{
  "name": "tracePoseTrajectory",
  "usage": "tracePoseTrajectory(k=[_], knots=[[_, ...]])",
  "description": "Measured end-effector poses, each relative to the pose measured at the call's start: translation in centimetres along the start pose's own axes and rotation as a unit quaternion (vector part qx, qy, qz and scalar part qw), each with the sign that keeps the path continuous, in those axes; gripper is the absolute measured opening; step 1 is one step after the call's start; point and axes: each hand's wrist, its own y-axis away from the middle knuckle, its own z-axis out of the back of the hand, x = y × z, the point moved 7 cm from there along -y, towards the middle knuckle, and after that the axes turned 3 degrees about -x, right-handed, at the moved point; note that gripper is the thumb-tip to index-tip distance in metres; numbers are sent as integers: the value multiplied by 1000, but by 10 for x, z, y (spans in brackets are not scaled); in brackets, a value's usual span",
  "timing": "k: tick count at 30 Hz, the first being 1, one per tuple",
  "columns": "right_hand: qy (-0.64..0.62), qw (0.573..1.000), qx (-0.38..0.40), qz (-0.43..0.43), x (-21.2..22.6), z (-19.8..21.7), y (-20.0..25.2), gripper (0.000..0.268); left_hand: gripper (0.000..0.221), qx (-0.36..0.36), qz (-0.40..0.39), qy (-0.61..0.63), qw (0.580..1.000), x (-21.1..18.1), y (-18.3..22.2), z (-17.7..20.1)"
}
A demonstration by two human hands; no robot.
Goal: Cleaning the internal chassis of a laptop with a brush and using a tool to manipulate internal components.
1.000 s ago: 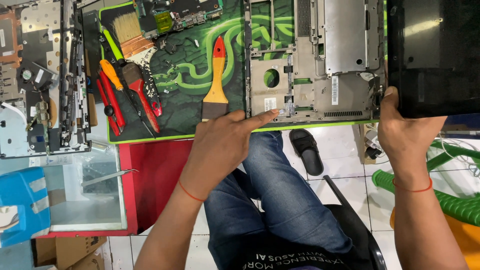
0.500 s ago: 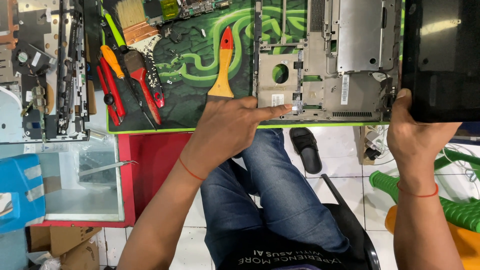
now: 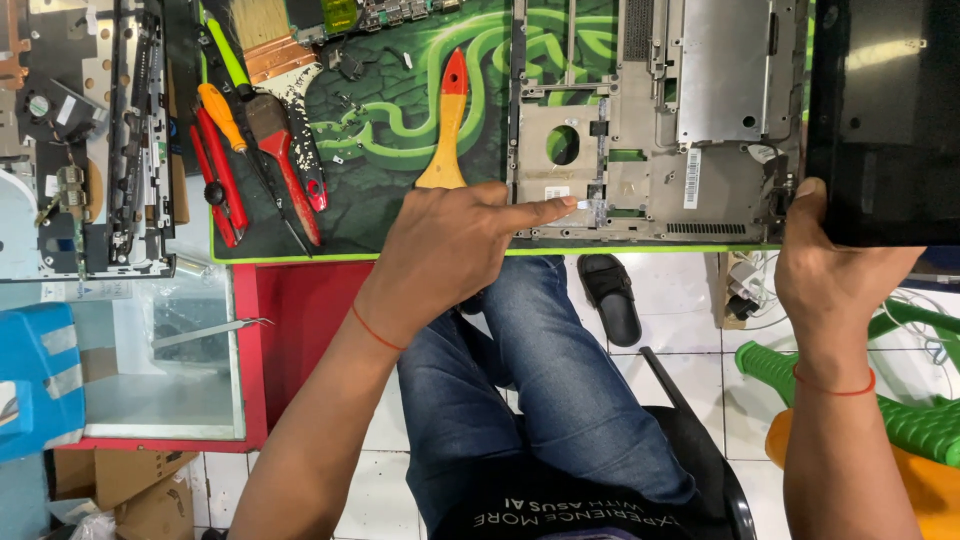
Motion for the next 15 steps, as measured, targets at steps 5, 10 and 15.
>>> tracePoseTrajectory(k=[5, 10, 15], knots=[[25, 999, -26, 8, -11, 1, 5, 17, 76, 15, 8, 12, 1000, -1, -1, -5], [12, 1000, -8, 9, 3, 0, 1, 15, 81, 17, -4, 40, 999, 1, 2, 5], [23, 999, 2, 21, 4, -2, -1, 25, 75, 24, 4, 12, 1000, -2, 4, -6]])
